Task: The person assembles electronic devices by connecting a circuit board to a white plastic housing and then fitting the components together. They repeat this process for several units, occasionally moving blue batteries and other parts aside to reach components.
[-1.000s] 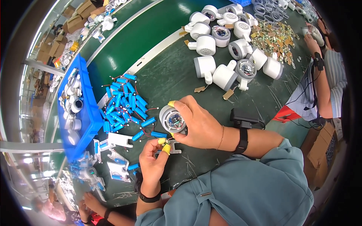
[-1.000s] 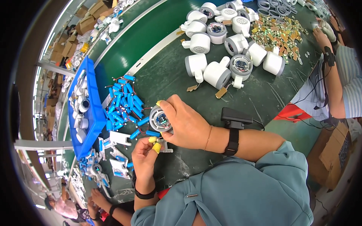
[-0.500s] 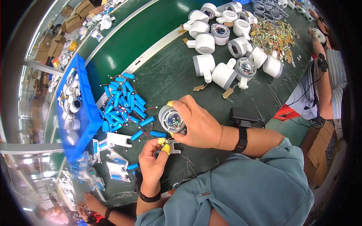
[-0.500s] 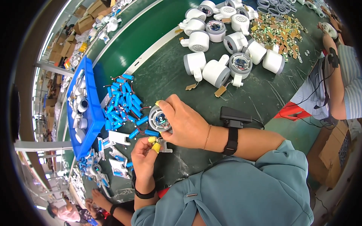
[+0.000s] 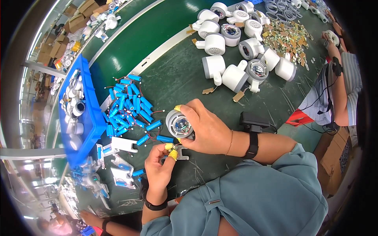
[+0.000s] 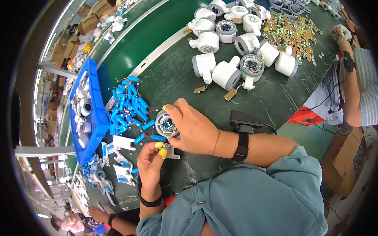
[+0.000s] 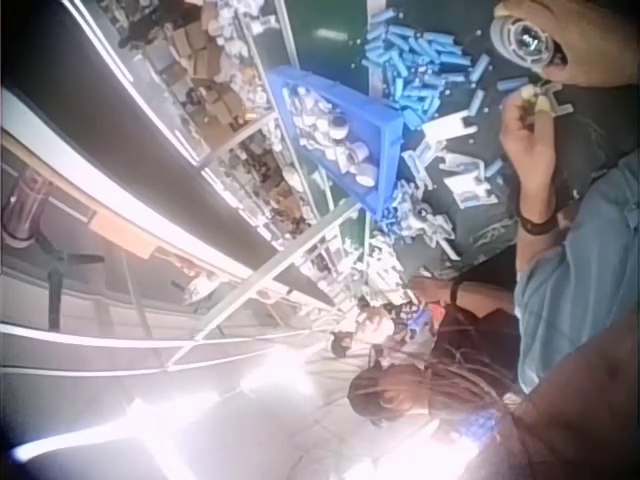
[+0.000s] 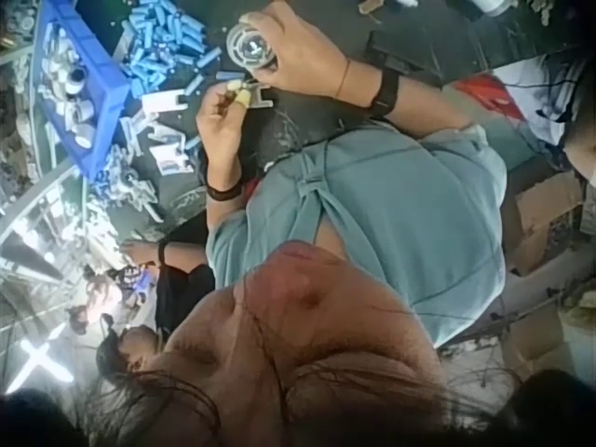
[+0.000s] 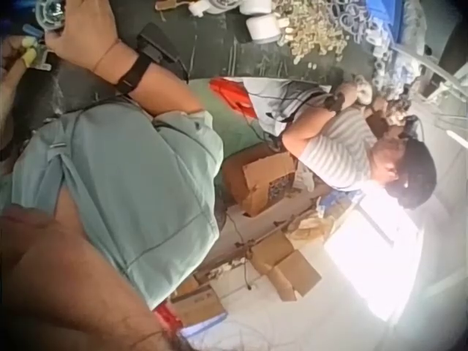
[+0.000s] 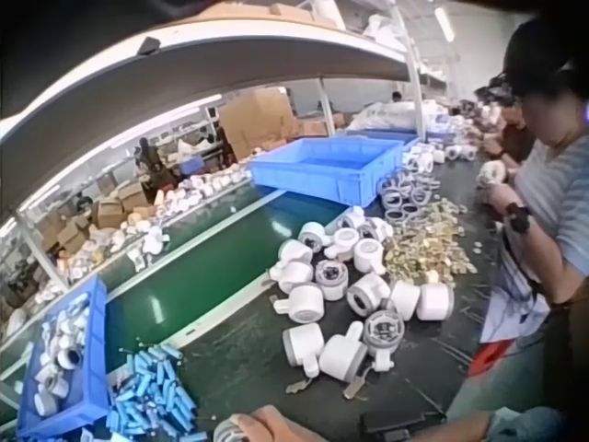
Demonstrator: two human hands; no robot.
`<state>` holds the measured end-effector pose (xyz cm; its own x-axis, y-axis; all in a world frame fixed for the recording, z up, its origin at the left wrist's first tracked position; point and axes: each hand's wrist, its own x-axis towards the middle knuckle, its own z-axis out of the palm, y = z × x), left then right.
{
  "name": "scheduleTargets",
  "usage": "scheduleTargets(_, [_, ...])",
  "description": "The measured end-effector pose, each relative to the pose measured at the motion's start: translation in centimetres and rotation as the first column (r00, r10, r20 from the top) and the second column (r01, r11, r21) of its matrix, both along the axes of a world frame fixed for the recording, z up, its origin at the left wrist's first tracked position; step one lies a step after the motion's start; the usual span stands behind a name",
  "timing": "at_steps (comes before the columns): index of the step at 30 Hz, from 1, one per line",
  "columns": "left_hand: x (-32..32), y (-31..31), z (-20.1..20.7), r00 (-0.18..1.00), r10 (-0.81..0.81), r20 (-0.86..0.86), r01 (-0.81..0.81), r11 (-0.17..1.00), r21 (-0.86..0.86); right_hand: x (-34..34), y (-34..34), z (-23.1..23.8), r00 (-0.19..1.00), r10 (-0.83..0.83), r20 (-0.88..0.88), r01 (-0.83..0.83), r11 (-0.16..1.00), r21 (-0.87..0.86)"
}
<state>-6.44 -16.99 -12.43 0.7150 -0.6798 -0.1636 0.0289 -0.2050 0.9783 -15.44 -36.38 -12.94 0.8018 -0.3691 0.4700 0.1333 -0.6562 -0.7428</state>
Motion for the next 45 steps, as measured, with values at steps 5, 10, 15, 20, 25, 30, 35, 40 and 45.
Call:
scheduleTargets(5, [0.1,0.0,0.0,1.000,-0.005,0.014,0.005,1.000,0.000,0.0,0.0,-0.1,1.000,0.005,-0.007,-0.005,1.000,0.000])
scheduleTargets(10, [0.1,0.0,0.1,1.000,-0.021,0.007,0.021,1.000,0.016,0.0,0.0,0.1,1.000,0.010,-0.011,-0.010,1.000,-0.005])
scheduleTargets(15, [0.0,-0.2,0.0,1.000,-0.001,0.018,0.001,1.000,0.012,-0.1,0.0,0.5,0.999,0.024,-0.042,-0.023,0.999,0.028])
scheduleTargets(20, [0.0,0.0,-0.1,0.999,-0.018,0.033,0.017,1.000,0.025,-0.2,0.0,0.4,0.999,0.017,-0.043,-0.016,1.000,0.017])
scheduleTargets(25, [0.1,0.0,-0.2,0.998,-0.034,0.060,0.033,0.999,0.020,-0.2,0.0,0.3,0.999,0.017,-0.036,-0.017,1.000,0.009])
scheduleTargets(30, [0.2,-0.2,-0.1,0.998,-0.040,0.050,0.039,0.999,0.025,-0.1,-0.1,0.0,1.000,0.010,-0.018,-0.010,1.000,0.004])
scheduleTargets(35, [0.1,0.2,1.3,0.995,-0.043,0.085,0.041,0.999,0.030,0.1,0.0,0.1,1.000,0.014,-0.026,-0.014,1.000,0.027])
scheduleTargets(40, [0.7,1.9,4.5,0.995,-0.055,-0.087,0.049,0.996,-0.072,0.1,0.4,0.2,0.988,0.144,-0.055,-0.137,0.985,0.108])
scheduleTargets(45, [6.3,5.6,10.7,0.980,0.193,-0.057,-0.197,0.975,-0.098,0.0,0.9,-0.1,0.874,0.477,-0.098,-0.342,0.745,0.573])
